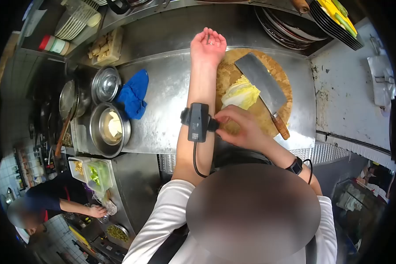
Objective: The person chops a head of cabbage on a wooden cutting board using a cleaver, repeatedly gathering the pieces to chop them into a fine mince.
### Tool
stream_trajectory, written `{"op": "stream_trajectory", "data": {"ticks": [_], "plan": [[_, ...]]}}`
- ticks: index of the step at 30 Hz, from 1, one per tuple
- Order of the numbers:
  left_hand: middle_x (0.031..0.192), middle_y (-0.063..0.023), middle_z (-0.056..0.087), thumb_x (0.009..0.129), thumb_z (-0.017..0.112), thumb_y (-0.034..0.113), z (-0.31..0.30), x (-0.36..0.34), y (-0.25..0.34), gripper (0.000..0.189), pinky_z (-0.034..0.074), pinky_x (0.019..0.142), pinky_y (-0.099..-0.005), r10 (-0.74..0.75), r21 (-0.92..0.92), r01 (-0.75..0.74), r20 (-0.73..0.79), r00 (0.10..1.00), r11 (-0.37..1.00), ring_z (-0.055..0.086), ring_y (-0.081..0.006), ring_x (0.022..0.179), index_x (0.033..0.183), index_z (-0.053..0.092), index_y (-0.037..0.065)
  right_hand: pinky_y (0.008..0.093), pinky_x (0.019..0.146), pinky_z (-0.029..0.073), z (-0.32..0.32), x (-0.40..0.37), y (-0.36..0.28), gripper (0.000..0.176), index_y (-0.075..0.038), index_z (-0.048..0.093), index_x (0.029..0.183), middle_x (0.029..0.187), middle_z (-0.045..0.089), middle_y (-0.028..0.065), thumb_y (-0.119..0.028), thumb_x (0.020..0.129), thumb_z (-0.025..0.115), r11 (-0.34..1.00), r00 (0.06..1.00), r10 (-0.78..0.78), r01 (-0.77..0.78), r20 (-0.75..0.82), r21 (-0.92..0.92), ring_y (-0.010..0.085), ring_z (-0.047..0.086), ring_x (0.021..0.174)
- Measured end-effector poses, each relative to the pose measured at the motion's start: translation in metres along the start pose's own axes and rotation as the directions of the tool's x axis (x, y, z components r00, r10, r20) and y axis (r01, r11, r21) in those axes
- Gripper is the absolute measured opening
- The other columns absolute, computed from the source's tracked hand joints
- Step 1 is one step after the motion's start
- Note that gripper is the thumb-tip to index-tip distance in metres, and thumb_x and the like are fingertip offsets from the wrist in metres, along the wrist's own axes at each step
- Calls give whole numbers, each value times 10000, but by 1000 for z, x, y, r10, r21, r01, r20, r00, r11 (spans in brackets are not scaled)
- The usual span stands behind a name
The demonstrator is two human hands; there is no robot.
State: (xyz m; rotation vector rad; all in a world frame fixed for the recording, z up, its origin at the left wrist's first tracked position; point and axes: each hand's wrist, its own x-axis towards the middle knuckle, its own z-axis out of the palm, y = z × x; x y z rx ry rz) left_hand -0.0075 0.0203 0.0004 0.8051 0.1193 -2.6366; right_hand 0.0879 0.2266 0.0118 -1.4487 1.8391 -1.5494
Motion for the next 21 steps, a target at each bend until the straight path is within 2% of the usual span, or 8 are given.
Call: {"op": "stream_trajectory", "data": {"ticks": [2,4,6,7,11,16,18,21], "plan": [[848,-31,592,909,452,102,-5,2,7,128,487,759,-358,11,-11,-11,-9,1000,1000,561,-178,775,897,566,45,318,729,516,7,3,0,388,-23,580,1042,901,615,101,14,693,746,999,1000,1,-1,4,54,219,629,827],[878,-28,579,899,475,115,-14,5,8,110,486,760,-348,23,-4,-24,-21,1000,1000,549,-169,806,931,564,59,320,729,517,9,1,-2,387,-29,568,1029,901,614,112,0,689,749,994,998,58,-54,40,-90,239,632,832],[907,-24,566,888,499,129,-14,5,7,114,486,762,-339,30,2,-30,-23,999,1000,536,-160,837,965,563,74,327,681,511,11,-2,0,366,-43,553,1016,882,602,99,-34,703,743,993,999,42,-39,23,-116,237,631,798],[895,-21,566,890,494,129,-15,4,10,113,486,755,-335,48,-13,-49,-13,999,999,536,-155,822,963,562,76,333,633,506,14,-4,2,349,-56,538,1004,864,591,86,-67,718,737,990,1000,25,-24,6,-139,235,629,764],[802,-20,612,900,442,102,-8,-6,14,140,483,741,-348,73,-85,-76,-38,997,994,566,-158,723,892,573,52,343,630,507,21,-9,9,351,-60,543,1000,868,593,90,-58,706,735,992,1000,9,-12,-27,-127,235,633,764],[808,-21,609,900,442,105,-8,-14,15,140,481,744,-349,72,-97,-74,-26,997,992,565,-161,728,894,572,54,356,622,499,28,-6,8,335,-44,554,958,859,591,96,-46,677,737,982,985,-151,140,-81,-131,272,611,751],[814,-21,607,900,446,109,-10,-14,15,137,481,747,-350,78,-96,-80,-23,997,992,563,-162,734,898,571,55,360,616,494,30,-6,6,339,-38,553,949,854,586,100,-39,664,737,981,984,-153,141,-88,-132,282,603,746],[829,-22,601,907,463,118,-8,-16,7,136,481,744,-338,171,57,-170,2,985,984,559,-157,753,935,581,56,366,603,484,30,-7,4,353,-29,549,939,844,577,106,-30,640,737,977,982,-173,161,-76,-137,291,591,735]]}}
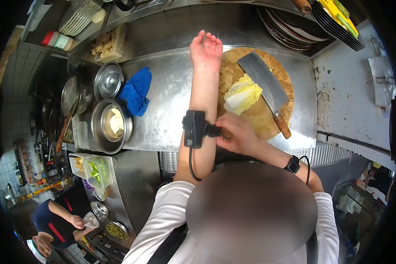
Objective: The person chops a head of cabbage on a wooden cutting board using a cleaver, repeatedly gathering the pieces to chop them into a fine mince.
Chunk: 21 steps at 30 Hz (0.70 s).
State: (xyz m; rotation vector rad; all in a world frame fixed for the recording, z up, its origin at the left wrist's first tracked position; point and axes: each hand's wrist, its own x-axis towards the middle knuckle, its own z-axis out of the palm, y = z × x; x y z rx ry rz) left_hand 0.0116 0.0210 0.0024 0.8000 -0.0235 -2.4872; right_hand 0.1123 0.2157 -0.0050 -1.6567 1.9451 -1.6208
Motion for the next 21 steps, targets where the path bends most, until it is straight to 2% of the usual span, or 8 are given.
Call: {"op": "stream_trajectory", "data": {"ticks": [3,4,6,12,14,15,19,21], "plan": [[799,-30,582,924,522,153,3,-14,-8,119,460,656,-279,270,466,-282,94,958,839,536,-110,706,1011,565,84,370,587,474,0,-3,-2,367,-25,544,933,830,569,108,-31,623,741,1000,999,-29,29,16,-5,288,584,725],[799,-30,582,924,522,153,1,-14,-10,119,460,656,-279,271,466,-282,92,958,839,536,-110,706,1011,565,84,371,579,469,0,-4,-2,371,-24,542,928,823,565,107,-34,617,745,999,999,-38,38,13,-12,285,580,721],[733,-29,586,930,518,112,-4,-8,-14,89,439,620,-237,460,632,-567,348,817,529,534,-94,664,993,566,71,368,575,466,0,-4,-3,371,-24,541,926,820,565,104,-35,617,747,998,998,-55,55,14,-14,282,578,720],[637,-31,581,892,545,72,0,-21,-21,45,446,534,-296,508,648,-759,636,581,56,553,-133,555,892,589,61,363,585,467,-1,-3,-8,351,-29,549,905,811,567,92,-30,617,750,998,998,-62,62,8,20,278,581,728],[619,-17,586,874,576,83,2,-26,-21,60,431,525,-274,433,562,-766,802,411,-313,528,-98,546,896,627,62,362,591,469,-1,-2,-9,345,-30,553,899,809,568,89,-26,616,750,997,998,-62,62,6,36,277,583,731],[630,-37,591,839,585,74,4,-29,-22,50,455,543,-324,396,464,-751,871,291,-469,561,-164,564,859,630,79,362,592,469,-1,-2,-10,340,-32,555,894,807,568,87,-24,616,749,998,999,-45,45,-2,49,277,584,732],[653,-48,594,792,618,72,11,-35,-26,23,477,565,-362,198,174,-730,979,53,-661,592,-227,638,808,618,88,364,591,469,-3,1,-13,331,-34,557,893,799,567,86,-19,622,747,999,999,-35,34,4,38,277,584,725],[658,-49,598,789,620,68,12,-38,-29,26,476,560,-357,143,108,-730,990,14,-675,591,-229,634,805,616,88,368,609,473,-1,0,-11,316,-35,557,894,813,570,88,-26,638,743,999,999,-34,33,18,31,281,586,743]]}}
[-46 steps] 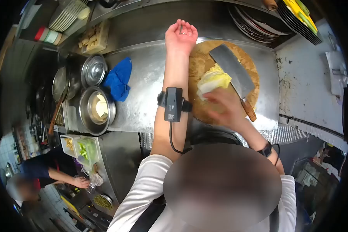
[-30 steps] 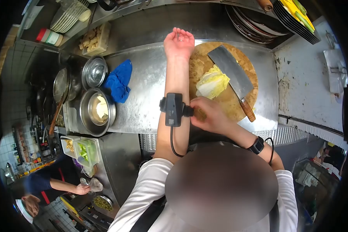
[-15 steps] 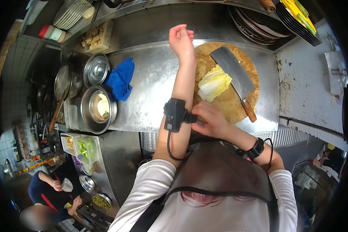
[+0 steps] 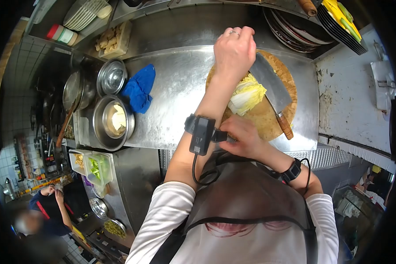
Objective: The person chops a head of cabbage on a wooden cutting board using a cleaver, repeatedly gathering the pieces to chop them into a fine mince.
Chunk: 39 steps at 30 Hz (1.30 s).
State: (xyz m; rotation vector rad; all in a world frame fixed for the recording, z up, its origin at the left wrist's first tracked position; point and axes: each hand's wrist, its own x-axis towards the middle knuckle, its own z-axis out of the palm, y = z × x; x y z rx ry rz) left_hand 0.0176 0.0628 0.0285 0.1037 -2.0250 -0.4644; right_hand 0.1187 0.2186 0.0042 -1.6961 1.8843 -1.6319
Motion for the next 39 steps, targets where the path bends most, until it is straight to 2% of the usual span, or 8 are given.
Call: {"op": "stream_trajectory", "data": {"ticks": [7,13,26,28,30,33,35,39], "plan": [[665,-49,595,762,632,55,-7,-24,2,54,477,568,-351,12,-143,15,182,983,990,595,-246,648,799,610,89,396,720,488,-13,-8,20,254,-40,587,939,915,590,101,-106,730,717,983,927,152,-106,342,-149,297,589,869],[706,-73,580,722,647,85,-40,-100,-49,77,496,594,-379,311,-120,-293,529,789,948,605,-270,673,781,599,88,388,681,497,-94,-53,48,210,-43,618,914,847,616,119,-106,744,725,775,932,302,-362,-200,-517,317,614,781],[730,-94,580,684,630,94,-1,-57,-29,94,501,630,-373,239,-3,-301,616,751,954,608,-248,737,740,560,66,322,597,476,-33,66,4,105,-26,627,853,769,577,96,-10,759,670,980,981,194,-193,-9,41,247,600,664],[745,-91,588,735,629,91,-11,-55,-34,83,501,636,-367,148,0,-177,552,821,984,614,-255,740,806,596,61,321,597,476,-49,55,11,93,-22,627,843,754,575,96,-3,760,663,975,974,213,-217,-78,-42,249,598,664],[755,-85,599,817,618,126,-26,-69,-28,115,506,663,-356,-354,-189,556,598,719,809,623,-267,747,913,631,63,332,610,485,-76,21,34,133,-23,623,881,789,583,107,-26,757,670,916,952,246,-290,-181,-276,265,605,685],[855,-90,632,865,618,180,-60,-86,-15,178,512,695,-339,-525,75,647,659,539,759,630,-267,810,1010,647,80,369,639,503,-106,-51,59,328,-42,584,1042,904,590,136,-96,741,704,662,905,347,-421,-245,-620,302,619,734],[1066,-119,618,853,653,273,-68,-117,-14,287,495,776,-371,-234,64,260,674,701,963,599,-273,958,1078,636,96,393,656,512,-111,-91,71,467,-56,549,1155,969,587,155,-136,730,723,443,850,442,-484,-285,-755,324,626,761],[1252,-156,531,832,664,402,-48,-126,2,480,455,871,-416,-91,69,60,773,628,996,522,-303,1119,1216,580,126,434,689,525,-98,-111,95,752,-85,368,1372,1016,563,194,-140,708,717,431,711,685,-569,-156,-700,370,629,834]]}}
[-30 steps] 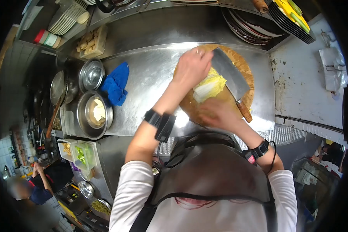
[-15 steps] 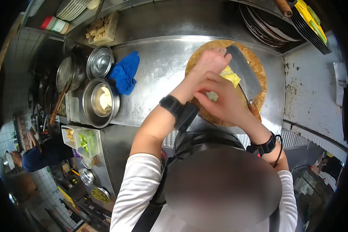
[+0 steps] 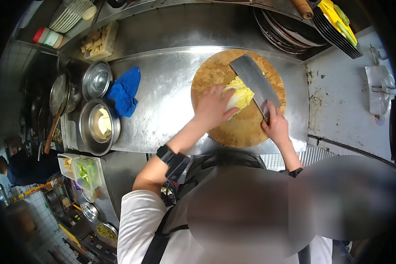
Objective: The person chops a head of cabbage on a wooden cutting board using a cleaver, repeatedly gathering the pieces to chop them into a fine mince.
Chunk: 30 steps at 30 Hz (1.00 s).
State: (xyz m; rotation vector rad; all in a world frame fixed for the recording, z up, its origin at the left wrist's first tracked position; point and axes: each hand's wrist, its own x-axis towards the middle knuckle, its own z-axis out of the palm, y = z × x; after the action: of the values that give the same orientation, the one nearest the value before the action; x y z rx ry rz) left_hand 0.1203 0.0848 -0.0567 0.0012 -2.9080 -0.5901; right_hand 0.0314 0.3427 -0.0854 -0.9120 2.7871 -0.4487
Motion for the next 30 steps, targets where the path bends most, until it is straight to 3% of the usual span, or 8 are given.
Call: {"op": "stream_trajectory", "data": {"ticks": [3,6,8,12,15,20,25,30], "plan": [[1302,-187,485,789,661,527,10,7,16,727,417,927,-444,76,156,-77,12,997,985,470,-325,1189,1363,455,130,436,682,530,-3,4,-4,731,-83,367,1375,988,597,205,-104,715,679,996,999,30,-27,25,-86,371,636,806],[1300,-202,492,753,666,584,17,5,11,922,424,928,-436,60,353,-86,85,995,932,489,-322,1180,1445,320,84,434,626,510,-37,6,-11,571,-56,456,1299,857,634,214,-68,751,614,994,995,63,-56,-74,92,360,640,714],[1314,-204,492,681,700,631,19,4,8,1103,426,934,-442,-123,299,66,179,976,952,507,-319,1171,1469,226,23,422,527,441,-66,-3,-23,268,-20,555,1093,590,560,172,-98,838,586,966,990,138,-128,-29,225,348,577,543],[1263,-215,535,567,767,654,20,5,16,1232,455,930,-414,-313,225,275,155,937,935,544,-320,1145,1455,230,-11,416,496,409,-67,-28,-14,124,-21,556,952,601,545,203,-130,965,499,979,995,77,-65,-57,192,377,562,539],[1205,-221,564,603,778,605,31,8,21,1169,490,881,-393,-279,198,255,103,955,946,556,-316,1126,1428,260,-42,478,525,436,-77,-32,-28,97,-27,523,937,670,579,225,-124,940,525,990,996,31,-19,-82,139,434,582,620],[1170,-234,569,651,799,474,29,14,24,1038,524,810,-368,-359,158,327,257,897,932,573,-333,1082,1385,306,-68,500,527,458,-77,-21,-36,113,-34,458,928,681,599,225,-132,944,511,1000,1000,0,-1,28,31,441,583,609],[1171,-244,562,642,806,456,31,19,25,1006,534,777,-356,-375,168,341,263,889,925,581,-334,1069,1359,332,-66,482,541,501,-48,9,-46,175,45,441,918,572,584,212,8,769,525,988,984,-53,77,170,-136,417,615,581],[1226,-243,530,621,809,485,28,15,31,1050,526,791,-369,-389,204,342,273,880,917,560,-328,1102,1372,323,-62,486,522,490,-33,10,-39,141,31,437,947,559,577,208,-58,873,517,996,994,-32,40,100,-77,414,601,549]]}}
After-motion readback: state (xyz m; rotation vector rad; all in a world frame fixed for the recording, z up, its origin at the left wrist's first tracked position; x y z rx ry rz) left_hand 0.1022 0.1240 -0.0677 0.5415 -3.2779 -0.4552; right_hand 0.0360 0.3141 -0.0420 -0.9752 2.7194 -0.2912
